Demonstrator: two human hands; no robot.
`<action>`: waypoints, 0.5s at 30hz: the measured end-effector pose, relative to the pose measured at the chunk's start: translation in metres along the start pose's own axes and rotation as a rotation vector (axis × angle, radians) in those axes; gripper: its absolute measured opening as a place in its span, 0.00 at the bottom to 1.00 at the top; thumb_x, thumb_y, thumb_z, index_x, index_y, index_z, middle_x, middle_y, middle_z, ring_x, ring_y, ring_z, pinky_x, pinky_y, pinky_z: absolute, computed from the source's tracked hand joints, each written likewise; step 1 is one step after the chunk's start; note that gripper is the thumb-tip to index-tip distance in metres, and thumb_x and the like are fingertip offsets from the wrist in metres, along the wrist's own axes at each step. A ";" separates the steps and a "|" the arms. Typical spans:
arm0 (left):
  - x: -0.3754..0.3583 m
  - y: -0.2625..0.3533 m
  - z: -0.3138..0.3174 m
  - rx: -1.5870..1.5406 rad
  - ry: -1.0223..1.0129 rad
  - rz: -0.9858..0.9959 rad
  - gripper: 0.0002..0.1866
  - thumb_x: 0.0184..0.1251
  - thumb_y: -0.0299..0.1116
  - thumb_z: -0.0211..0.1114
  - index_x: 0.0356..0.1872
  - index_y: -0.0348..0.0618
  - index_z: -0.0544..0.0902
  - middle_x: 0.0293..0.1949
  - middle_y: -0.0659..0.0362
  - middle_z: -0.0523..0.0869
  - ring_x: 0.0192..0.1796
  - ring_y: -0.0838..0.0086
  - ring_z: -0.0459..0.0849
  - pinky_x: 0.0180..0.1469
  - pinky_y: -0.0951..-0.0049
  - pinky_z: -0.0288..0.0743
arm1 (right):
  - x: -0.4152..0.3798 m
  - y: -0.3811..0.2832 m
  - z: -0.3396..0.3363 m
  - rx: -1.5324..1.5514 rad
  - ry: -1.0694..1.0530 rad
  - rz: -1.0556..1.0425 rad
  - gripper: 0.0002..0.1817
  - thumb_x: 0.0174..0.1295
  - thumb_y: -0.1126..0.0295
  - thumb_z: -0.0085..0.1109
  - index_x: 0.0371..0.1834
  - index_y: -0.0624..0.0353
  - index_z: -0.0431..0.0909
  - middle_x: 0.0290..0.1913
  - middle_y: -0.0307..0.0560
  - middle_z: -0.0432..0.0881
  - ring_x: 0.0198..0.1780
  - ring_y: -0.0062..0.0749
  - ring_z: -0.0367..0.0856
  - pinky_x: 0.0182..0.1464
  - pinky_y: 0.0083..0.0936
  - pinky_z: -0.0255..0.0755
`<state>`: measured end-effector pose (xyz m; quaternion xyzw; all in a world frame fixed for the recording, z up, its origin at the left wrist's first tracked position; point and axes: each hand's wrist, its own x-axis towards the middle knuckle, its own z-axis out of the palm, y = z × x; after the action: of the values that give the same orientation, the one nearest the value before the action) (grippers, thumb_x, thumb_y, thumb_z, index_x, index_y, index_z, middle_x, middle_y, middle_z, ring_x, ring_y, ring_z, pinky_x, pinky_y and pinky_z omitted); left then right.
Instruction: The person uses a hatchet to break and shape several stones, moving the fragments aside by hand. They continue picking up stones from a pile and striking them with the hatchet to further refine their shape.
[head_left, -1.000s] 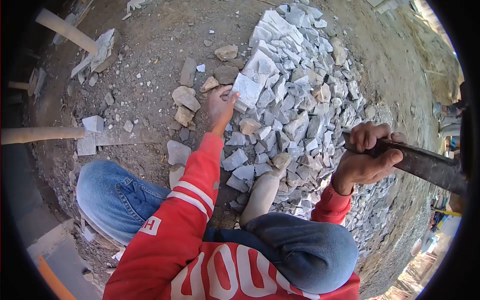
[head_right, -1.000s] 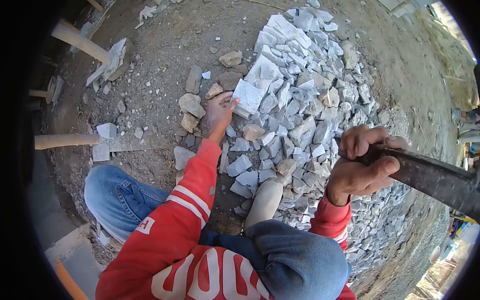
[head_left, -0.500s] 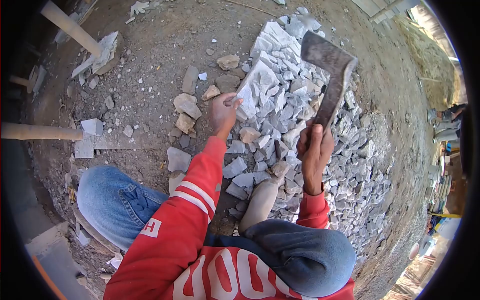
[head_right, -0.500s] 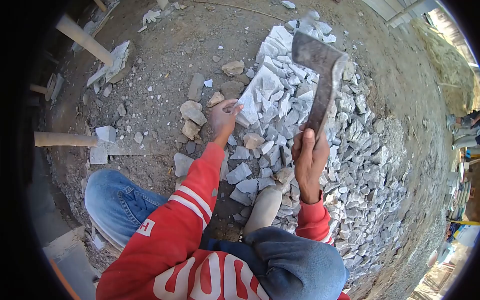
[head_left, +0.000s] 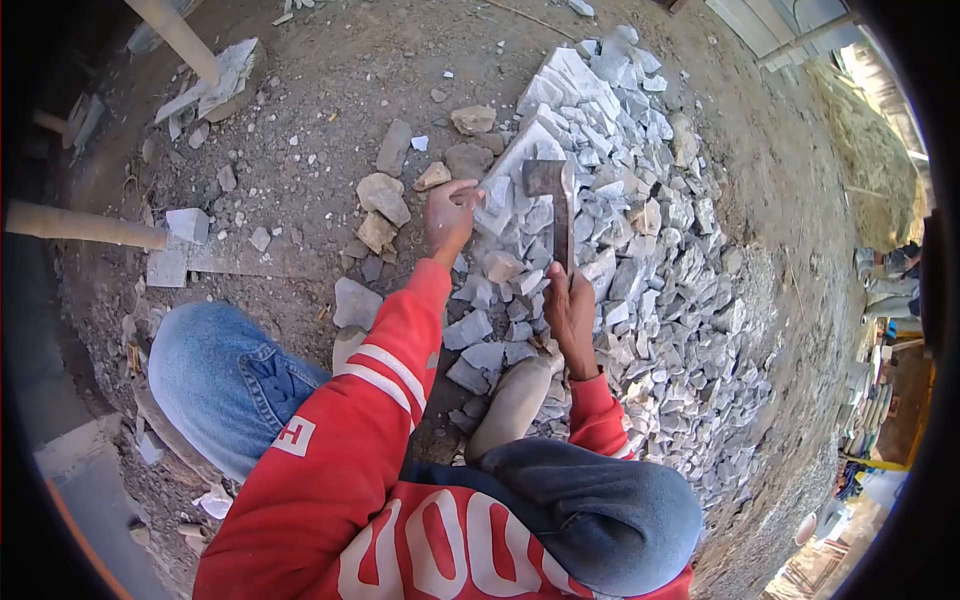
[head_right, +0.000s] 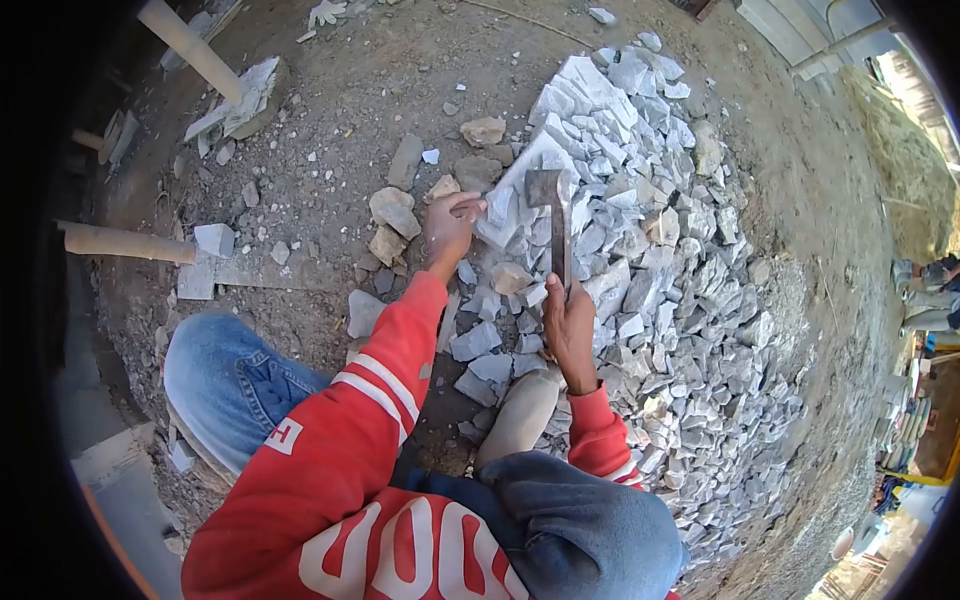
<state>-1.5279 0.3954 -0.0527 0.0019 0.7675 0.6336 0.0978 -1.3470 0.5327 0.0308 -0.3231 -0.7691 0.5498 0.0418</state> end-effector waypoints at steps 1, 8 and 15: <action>0.006 0.005 0.002 -0.017 -0.009 0.011 0.13 0.61 0.28 0.74 0.46 0.36 0.88 0.39 0.56 0.90 0.39 0.75 0.87 0.45 0.75 0.80 | -0.004 -0.021 -0.009 0.077 0.053 -0.054 0.23 0.77 0.51 0.49 0.32 0.61 0.72 0.17 0.34 0.67 0.18 0.19 0.64 0.20 0.23 0.58; -0.006 0.022 0.008 0.000 -0.002 -0.017 0.22 0.54 0.34 0.80 0.47 0.32 0.85 0.40 0.51 0.89 0.41 0.70 0.87 0.45 0.71 0.80 | -0.011 -0.109 -0.044 0.585 0.356 -0.602 0.19 0.77 0.56 0.49 0.38 0.64 0.70 0.18 0.32 0.64 0.18 0.14 0.58 0.20 0.15 0.52; -0.018 0.031 0.012 0.364 0.038 0.184 0.27 0.46 0.35 0.83 0.49 0.36 0.85 0.41 0.54 0.88 0.43 0.67 0.87 0.48 0.67 0.79 | 0.023 0.046 0.013 -0.525 0.127 -0.299 0.19 0.73 0.58 0.56 0.38 0.68 0.76 0.17 0.56 0.72 0.19 0.44 0.71 0.26 0.41 0.66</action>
<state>-1.5121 0.4106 -0.0223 0.0778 0.8675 0.4907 0.0229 -1.3504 0.5429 -0.0210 -0.2401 -0.9196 0.2989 0.0855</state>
